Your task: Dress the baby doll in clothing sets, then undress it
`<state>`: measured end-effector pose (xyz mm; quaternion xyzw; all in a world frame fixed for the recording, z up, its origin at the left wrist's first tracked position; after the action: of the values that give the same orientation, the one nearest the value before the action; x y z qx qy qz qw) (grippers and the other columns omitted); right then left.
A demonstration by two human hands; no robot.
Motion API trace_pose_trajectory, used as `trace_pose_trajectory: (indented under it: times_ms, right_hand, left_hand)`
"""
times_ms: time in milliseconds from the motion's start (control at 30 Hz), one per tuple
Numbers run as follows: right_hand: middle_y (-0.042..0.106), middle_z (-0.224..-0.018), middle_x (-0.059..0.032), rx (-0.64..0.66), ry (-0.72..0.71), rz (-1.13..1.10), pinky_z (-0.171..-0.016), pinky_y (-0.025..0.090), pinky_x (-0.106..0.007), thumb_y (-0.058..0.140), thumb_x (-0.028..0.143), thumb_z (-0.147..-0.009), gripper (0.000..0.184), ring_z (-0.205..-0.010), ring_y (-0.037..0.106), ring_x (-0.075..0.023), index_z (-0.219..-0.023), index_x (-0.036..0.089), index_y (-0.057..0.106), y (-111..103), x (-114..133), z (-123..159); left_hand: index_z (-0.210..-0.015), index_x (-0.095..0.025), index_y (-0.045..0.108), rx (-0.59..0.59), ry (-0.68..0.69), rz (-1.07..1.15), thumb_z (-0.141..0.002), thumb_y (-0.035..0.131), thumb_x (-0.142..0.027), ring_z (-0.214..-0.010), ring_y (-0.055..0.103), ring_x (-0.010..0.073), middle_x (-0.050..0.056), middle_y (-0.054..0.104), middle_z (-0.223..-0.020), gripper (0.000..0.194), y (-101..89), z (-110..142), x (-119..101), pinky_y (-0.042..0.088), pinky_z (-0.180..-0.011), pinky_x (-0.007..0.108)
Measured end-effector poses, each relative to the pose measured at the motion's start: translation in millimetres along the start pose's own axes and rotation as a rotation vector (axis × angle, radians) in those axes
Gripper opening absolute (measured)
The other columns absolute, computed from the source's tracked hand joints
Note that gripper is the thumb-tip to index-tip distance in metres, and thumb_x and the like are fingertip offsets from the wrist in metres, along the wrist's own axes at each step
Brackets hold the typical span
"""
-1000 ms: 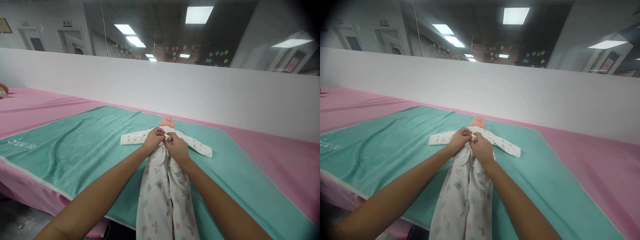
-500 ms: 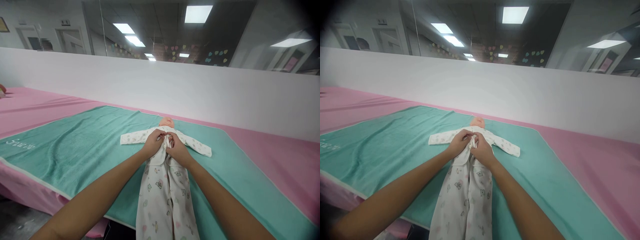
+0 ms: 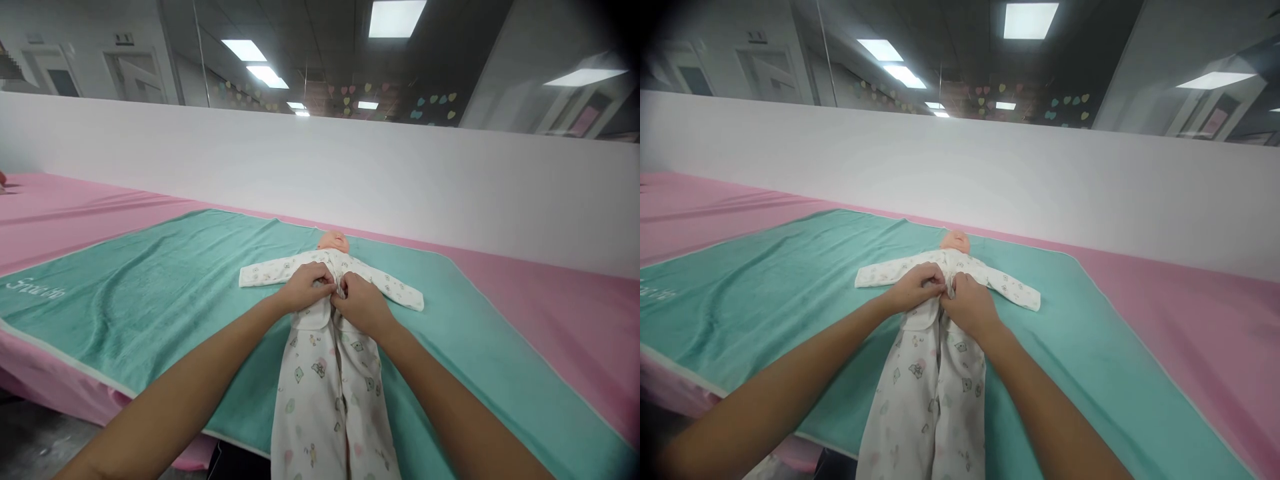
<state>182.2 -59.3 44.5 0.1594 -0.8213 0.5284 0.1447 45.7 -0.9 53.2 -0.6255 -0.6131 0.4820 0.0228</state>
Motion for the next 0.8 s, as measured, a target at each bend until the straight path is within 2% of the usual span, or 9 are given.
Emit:
trace_pose_trajectory:
  times_ms: [67, 167, 233, 300, 367, 433, 600, 700, 800]
  right_hand:
    - [0.048, -0.063, 0.001, 0.034, 0.005, 0.045, -0.053, 0.024, -0.026, 0.05, 0.03, -0.074, 0.018, -0.057, 0.037, -0.0121, -0.063, 0.02, 0.04, -1.5, 1.4, 0.4]
    - [0.045, -0.057, 0.0025, 0.059, 0.004, -0.029, -0.051, 0.024, -0.025, 0.05, 0.027, -0.072, 0.021, -0.055, 0.036, -0.0115, -0.057, 0.019, 0.036, -4.7, -3.1, -2.1]
    - [0.042, -0.053, 0.0039, 0.098, 0.021, -0.158, -0.05, 0.024, -0.024, 0.049, 0.027, -0.07, 0.021, -0.053, 0.035, -0.0105, -0.056, 0.019, 0.036, -6.5, -10.0, -4.3]
    - [0.042, -0.052, 0.0044, 0.198, 0.06, -0.343, -0.048, 0.026, -0.023, 0.046, 0.028, -0.072, 0.018, -0.051, 0.036, -0.0099, -0.057, 0.019, 0.041, -6.3, -17.7, -5.7]
    - [0.046, -0.054, 0.0039, 0.307, 0.093, -0.522, -0.048, 0.03, -0.022, 0.044, 0.033, -0.075, 0.019, -0.05, 0.041, -0.0098, -0.062, 0.019, 0.048, -4.9, -22.7, -5.7]
    - [0.05, -0.057, 0.0032, 0.347, 0.109, -0.623, -0.047, 0.031, -0.022, 0.045, 0.039, -0.078, 0.024, -0.049, 0.043, -0.0094, -0.067, 0.018, 0.052, -4.4, -24.4, -5.1]
    - [0.051, -0.061, 0.0032, 0.292, 0.115, -0.627, -0.044, 0.029, -0.021, 0.053, 0.053, -0.075, 0.035, -0.048, 0.041, -0.0082, -0.073, 0.018, 0.052, -5.5, -21.9, -3.8]
    - [0.046, -0.058, 0.0046, 0.321, 0.094, -0.627, -0.044, 0.027, -0.021, 0.054, 0.053, -0.075, 0.035, -0.048, 0.038, -0.008, -0.072, 0.019, 0.05, -7.1, -20.8, -3.6]
    - [0.045, -0.058, 0.0045, 0.366, 0.074, -0.571, -0.045, 0.026, -0.021, 0.055, 0.053, -0.073, 0.034, -0.049, 0.036, -0.0082, -0.073, 0.019, 0.053, -9.3, -18.3, -2.8]
  left_hand:
    - [-0.065, -0.021, 0.059, 0.022, 0.004, -0.003, -0.074, 0.059, -0.026, -0.077, 0.053, 0.0177, 0.001, 0.06, -0.075, 0.01, -1.5, -0.3, -0.8, 0.041, -0.074, 0.029]
    - [-0.067, -0.021, 0.061, 0.087, 0.004, 0.012, -0.072, 0.061, -0.027, -0.079, 0.054, 0.0182, 0.002, 0.061, -0.077, 0.007, -3.8, 0.0, -2.0, 0.041, -0.073, 0.028]
    - [-0.073, -0.022, 0.064, 0.149, -0.01, 0.013, -0.072, 0.062, -0.028, -0.081, 0.054, 0.0186, 0.002, 0.062, -0.08, 0.006, -4.9, 0.5, -3.2, 0.041, -0.071, 0.027]
    - [-0.075, -0.023, 0.064, 0.174, -0.046, 0.002, -0.071, 0.063, -0.028, -0.079, 0.054, 0.0181, 0.001, 0.063, -0.081, 0.007, -5.7, 0.8, -4.4, 0.041, -0.066, 0.026]
    - [-0.072, -0.022, 0.064, 0.153, -0.085, -0.005, -0.07, 0.063, -0.027, -0.074, 0.054, 0.0169, 0.0, 0.063, -0.077, 0.005, -6.4, 1.0, -6.0, 0.039, -0.062, 0.024]
    - [-0.068, -0.021, 0.063, 0.132, -0.125, 0.012, -0.071, 0.063, -0.028, -0.068, 0.052, 0.0154, 0.0, 0.061, -0.071, 0.007, -6.3, 1.4, -7.8, 0.037, -0.057, 0.024]
    - [-0.072, -0.019, 0.062, 0.094, -0.266, 0.27, -0.072, 0.062, -0.038, -0.056, 0.045, 0.0107, -0.002, 0.053, -0.062, 0.019, -6.3, 3.9, -9.5, 0.032, -0.048, 0.021]
    - [-0.074, -0.017, 0.06, 0.098, -0.309, 0.434, -0.07, 0.066, -0.038, -0.051, 0.04, 0.008, -0.003, 0.047, -0.057, 0.022, -5.7, 5.0, -9.4, 0.028, -0.044, 0.019]
    - [-0.079, -0.017, 0.059, 0.119, -0.327, 0.536, -0.072, 0.064, -0.036, -0.048, 0.038, 0.0068, -0.002, 0.052, -0.061, 0.021, -3.3, 5.8, -8.8, 0.025, -0.042, 0.018]
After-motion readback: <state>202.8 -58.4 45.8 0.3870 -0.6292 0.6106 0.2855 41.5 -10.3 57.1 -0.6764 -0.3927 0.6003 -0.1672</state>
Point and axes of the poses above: each hand's wrist, its own z-axis away from the middle knuckle, its own y-axis out of the palm, x = y × z, the point moved 3 cm from there along -z, towards the middle knuckle
